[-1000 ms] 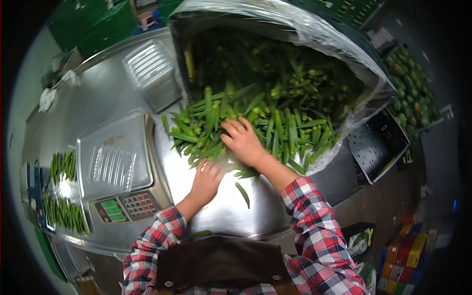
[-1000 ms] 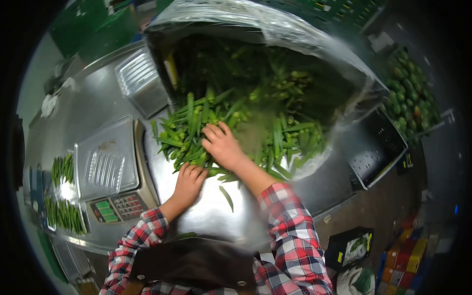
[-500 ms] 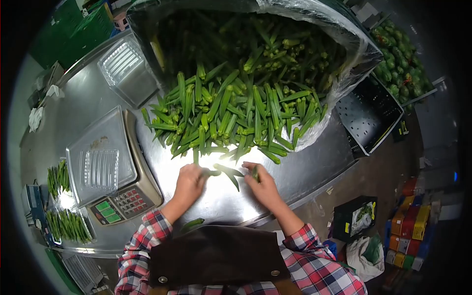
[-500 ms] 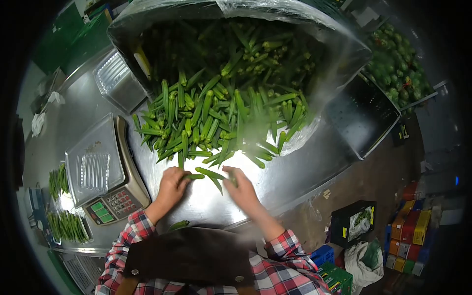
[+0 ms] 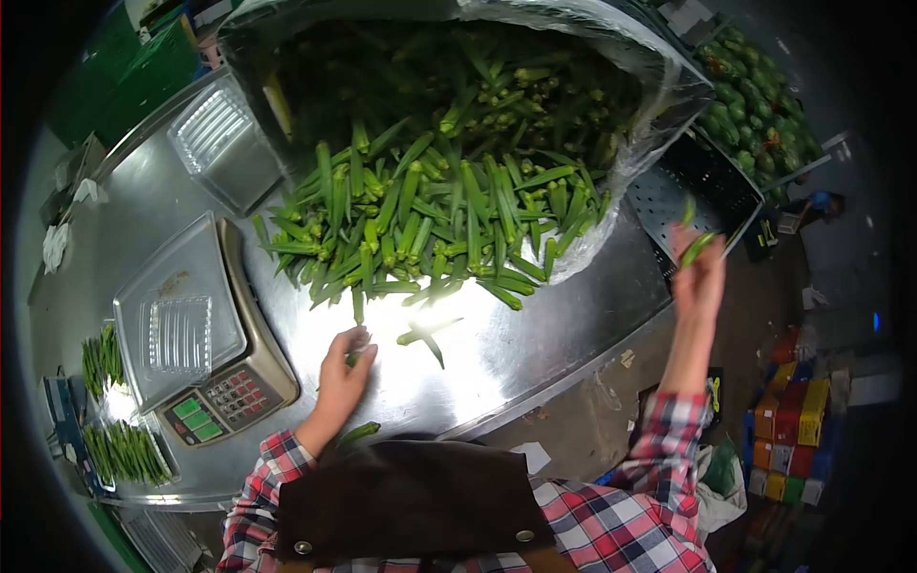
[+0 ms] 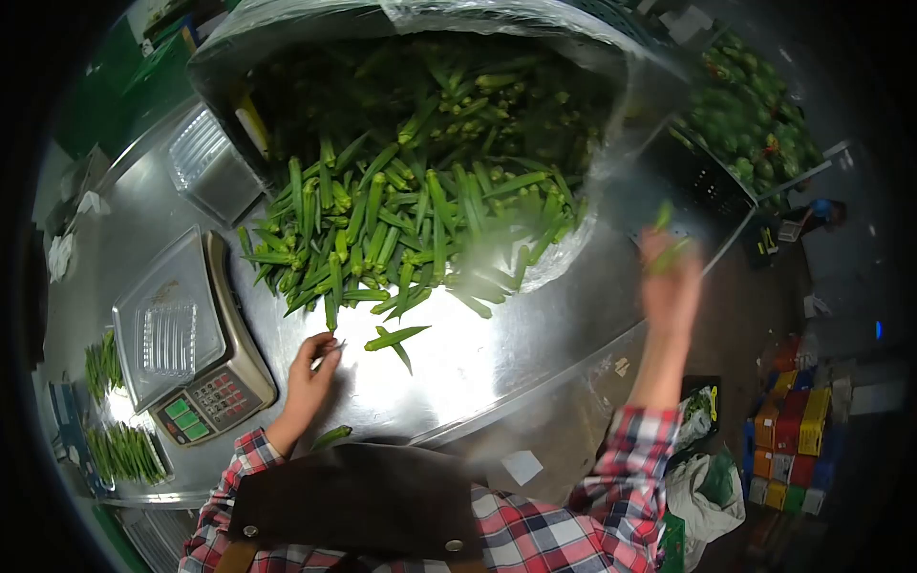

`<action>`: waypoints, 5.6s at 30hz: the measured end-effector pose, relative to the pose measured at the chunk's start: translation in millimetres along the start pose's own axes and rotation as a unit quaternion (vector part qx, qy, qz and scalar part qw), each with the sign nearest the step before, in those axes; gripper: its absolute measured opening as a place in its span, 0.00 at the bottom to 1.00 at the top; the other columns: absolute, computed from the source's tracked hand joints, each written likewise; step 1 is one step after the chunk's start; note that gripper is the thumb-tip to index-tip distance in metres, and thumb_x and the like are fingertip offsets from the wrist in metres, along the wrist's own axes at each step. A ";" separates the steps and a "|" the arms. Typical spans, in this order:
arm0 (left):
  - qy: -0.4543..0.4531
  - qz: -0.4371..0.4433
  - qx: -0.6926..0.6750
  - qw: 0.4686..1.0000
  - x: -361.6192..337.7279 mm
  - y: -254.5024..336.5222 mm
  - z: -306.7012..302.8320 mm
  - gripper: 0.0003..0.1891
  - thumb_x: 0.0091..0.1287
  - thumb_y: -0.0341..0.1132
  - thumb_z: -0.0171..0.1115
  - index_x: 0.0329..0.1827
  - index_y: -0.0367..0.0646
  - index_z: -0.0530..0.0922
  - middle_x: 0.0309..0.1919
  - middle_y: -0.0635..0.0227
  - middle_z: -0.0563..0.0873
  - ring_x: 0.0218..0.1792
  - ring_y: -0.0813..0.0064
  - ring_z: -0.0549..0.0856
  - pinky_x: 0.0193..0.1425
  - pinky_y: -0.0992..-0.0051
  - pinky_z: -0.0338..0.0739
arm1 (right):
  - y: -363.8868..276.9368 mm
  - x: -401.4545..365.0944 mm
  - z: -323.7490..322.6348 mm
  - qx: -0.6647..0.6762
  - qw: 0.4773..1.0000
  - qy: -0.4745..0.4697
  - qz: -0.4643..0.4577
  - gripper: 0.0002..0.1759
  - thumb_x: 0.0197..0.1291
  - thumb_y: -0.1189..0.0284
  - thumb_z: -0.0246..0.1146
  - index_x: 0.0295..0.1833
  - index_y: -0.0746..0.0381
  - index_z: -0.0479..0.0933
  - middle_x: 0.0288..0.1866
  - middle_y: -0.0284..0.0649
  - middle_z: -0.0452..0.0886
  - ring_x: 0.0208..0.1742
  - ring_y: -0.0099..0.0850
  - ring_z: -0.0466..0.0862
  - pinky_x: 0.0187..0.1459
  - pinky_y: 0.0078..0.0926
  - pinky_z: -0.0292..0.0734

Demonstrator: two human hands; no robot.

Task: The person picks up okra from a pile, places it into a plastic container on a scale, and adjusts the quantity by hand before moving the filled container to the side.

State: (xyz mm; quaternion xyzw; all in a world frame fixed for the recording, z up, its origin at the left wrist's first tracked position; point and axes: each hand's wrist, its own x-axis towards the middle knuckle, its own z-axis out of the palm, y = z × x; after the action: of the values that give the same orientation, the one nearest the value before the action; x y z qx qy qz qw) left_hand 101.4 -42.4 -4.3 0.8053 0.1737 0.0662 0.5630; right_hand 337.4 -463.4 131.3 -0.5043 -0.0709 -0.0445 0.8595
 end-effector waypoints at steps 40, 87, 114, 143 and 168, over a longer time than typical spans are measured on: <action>0.078 0.175 0.158 0.969 55.7 20.7 1.9 0.12 0.56 0.24 0.61 0.44 0.36 0.76 0.47 0.56 0.76 0.51 0.56 0.73 0.58 0.65 0.66 | 123.5 -72.3 95.0 -0.499 0.815 -0.289 0.058 0.09 0.51 0.70 0.65 0.35 0.63 0.78 0.34 0.41 0.76 0.40 0.37 0.76 0.44 0.31 0.71; 0.016 0.129 0.314 0.941 -39.8 -11.0 -21.1 0.30 0.56 0.36 0.64 0.61 0.35 0.66 0.65 0.48 0.63 0.63 0.48 0.64 0.66 0.55 0.57 | 182.9 -166.8 54.8 -0.549 0.817 -0.071 0.164 0.22 0.61 0.74 0.56 0.61 0.66 0.64 0.36 0.50 0.81 0.34 0.43 0.82 0.38 0.34 0.76; -0.067 -0.149 -0.117 0.980 -7.1 -18.5 52.7 0.31 0.67 0.33 0.50 0.71 0.33 0.50 0.63 0.49 0.66 0.62 0.65 0.68 0.65 0.75 0.61 | 231.4 -177.5 166.7 -0.415 0.850 -0.211 0.247 0.42 0.62 0.52 0.56 0.69 0.69 0.50 0.59 0.63 0.65 0.63 0.52 0.66 0.63 0.37 0.60; 0.164 -0.122 -0.450 0.869 -48.9 13.9 -253.4 0.27 0.68 0.32 0.51 0.68 0.31 0.55 0.60 0.62 0.69 0.52 0.77 0.72 0.58 0.75 0.67 | 324.3 -169.0 545.4 -0.384 0.547 -0.743 0.030 0.36 0.55 0.54 0.61 0.68 0.54 0.62 0.65 0.50 0.67 0.65 0.43 0.68 0.64 0.32 0.62; 0.155 0.093 0.299 0.937 3.8 -72.9 -343.3 0.21 0.65 0.42 0.53 0.60 0.46 0.73 0.68 0.62 0.64 0.72 0.56 0.54 0.72 0.53 0.43 | 334.5 -184.1 506.3 -0.444 0.698 -0.519 -0.213 0.16 0.61 0.65 0.56 0.53 0.60 0.74 0.63 0.45 0.69 0.69 0.44 0.61 0.66 0.35 0.57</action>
State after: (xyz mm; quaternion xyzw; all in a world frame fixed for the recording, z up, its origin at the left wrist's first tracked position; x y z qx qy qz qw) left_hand -13.8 284.6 50.2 0.9288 0.1949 0.1875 0.2533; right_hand 166.4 142.7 56.4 -0.7420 -0.5834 0.0164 0.3300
